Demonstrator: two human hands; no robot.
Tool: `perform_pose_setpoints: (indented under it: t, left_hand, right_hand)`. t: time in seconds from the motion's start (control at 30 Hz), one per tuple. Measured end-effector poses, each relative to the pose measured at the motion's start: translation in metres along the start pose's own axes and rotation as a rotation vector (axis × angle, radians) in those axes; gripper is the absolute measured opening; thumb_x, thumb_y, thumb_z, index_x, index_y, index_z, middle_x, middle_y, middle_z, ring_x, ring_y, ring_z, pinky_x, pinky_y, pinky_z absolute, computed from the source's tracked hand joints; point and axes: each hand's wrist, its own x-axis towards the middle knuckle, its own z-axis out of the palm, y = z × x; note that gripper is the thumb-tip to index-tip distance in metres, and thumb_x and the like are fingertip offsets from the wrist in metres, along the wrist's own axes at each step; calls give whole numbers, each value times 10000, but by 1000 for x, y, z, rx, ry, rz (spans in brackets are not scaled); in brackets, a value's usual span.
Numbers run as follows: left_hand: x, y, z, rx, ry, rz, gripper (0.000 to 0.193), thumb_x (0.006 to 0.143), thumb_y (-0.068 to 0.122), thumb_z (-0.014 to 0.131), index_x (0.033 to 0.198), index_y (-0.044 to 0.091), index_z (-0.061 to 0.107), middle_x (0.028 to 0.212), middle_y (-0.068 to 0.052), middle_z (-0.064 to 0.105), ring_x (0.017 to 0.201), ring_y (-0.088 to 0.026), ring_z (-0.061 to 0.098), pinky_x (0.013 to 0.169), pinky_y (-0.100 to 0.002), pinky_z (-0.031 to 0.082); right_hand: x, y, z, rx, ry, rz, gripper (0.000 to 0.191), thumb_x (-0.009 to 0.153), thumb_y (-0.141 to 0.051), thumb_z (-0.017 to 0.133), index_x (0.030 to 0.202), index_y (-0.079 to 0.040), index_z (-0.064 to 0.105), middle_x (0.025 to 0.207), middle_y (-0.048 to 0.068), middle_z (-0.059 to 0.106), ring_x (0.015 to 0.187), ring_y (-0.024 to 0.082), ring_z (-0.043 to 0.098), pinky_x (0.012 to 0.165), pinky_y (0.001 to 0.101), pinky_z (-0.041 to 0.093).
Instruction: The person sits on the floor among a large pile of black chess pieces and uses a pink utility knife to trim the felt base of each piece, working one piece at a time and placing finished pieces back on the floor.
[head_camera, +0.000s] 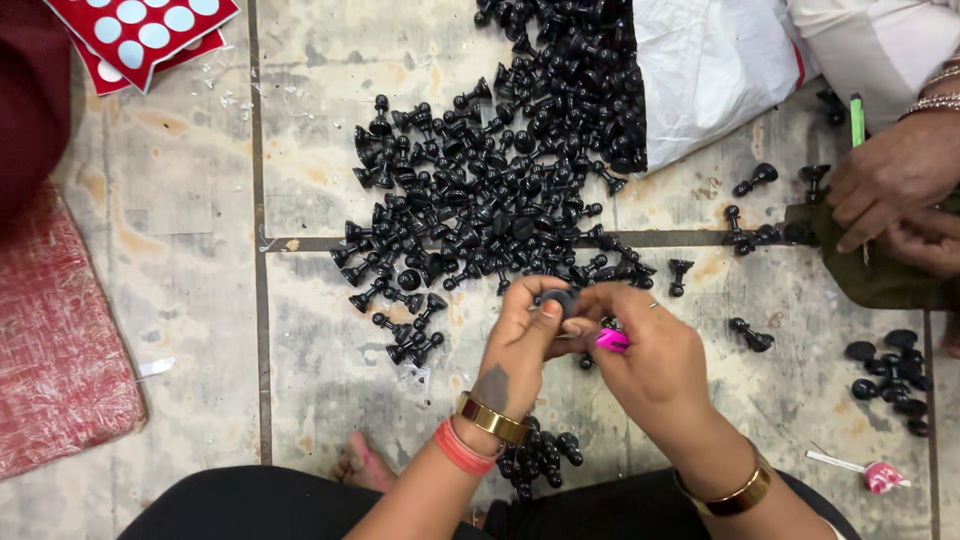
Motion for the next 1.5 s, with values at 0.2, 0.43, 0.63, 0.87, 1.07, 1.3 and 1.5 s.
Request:
perform_pose_setpoints:
  t: [0.2,0.43,0.63,0.87,1.07,1.3,1.5]
  left_hand:
    - [0,-4,-4,26,-121,22,324,1069,186,519,1366,59,496,1180,-35,673,1073,-121,655,986,-326,559]
    - [-1,7,-1,340,3,62,273,992,78,667,1254,19,619,1129,-86,754,1025,-110,701,881,-277,564]
    - [0,10,2,282,33,7,248,999,60,586,1242,54,638,1064,-62,757,941,-96,722,817,-255,615]
    - [5,-5,-6,176,-20,6,250,1054,44,516,1280,37,623,1080,-70,744,959,-119,718,828,-275,610]
    - [11,-6,-13,-15,110,-18,175,1029,78,584,1200,52,559,948,-142,742,813,-208,745,718,-323,626]
    - [10,2,-11,-42,161,32,295,1063,182,494,1297,32,592,953,-162,747,797,-209,748,711,-309,627]
    - [9,1,-10,-31,171,45,267,1063,114,458,1287,19,569,1006,-164,737,839,-207,741,745,-321,627]
  right_hand:
    - [-2,0,4,55,-22,111,252,871,-166,746,1105,-81,708,931,120,762,757,259,757,624,345,575]
    - [-4,4,4,-123,-25,-2,211,852,-179,772,1047,-108,737,820,122,738,705,313,710,593,389,532]
    - [-2,2,4,-120,41,-130,225,852,-156,753,1071,-112,727,890,120,742,724,304,704,611,384,535]
    - [-4,2,2,101,19,184,363,822,-256,796,1127,-79,708,737,37,678,579,137,604,525,291,487]
    - [-8,16,2,428,26,176,382,999,-312,593,1266,-41,563,833,-11,593,707,62,549,615,241,464]
    - [-6,11,2,329,70,40,266,1055,-189,569,1239,-17,655,939,45,637,828,113,572,765,251,483]
    - [0,1,-2,160,81,-134,325,999,-71,617,1315,-9,664,1007,94,672,881,208,608,807,317,499]
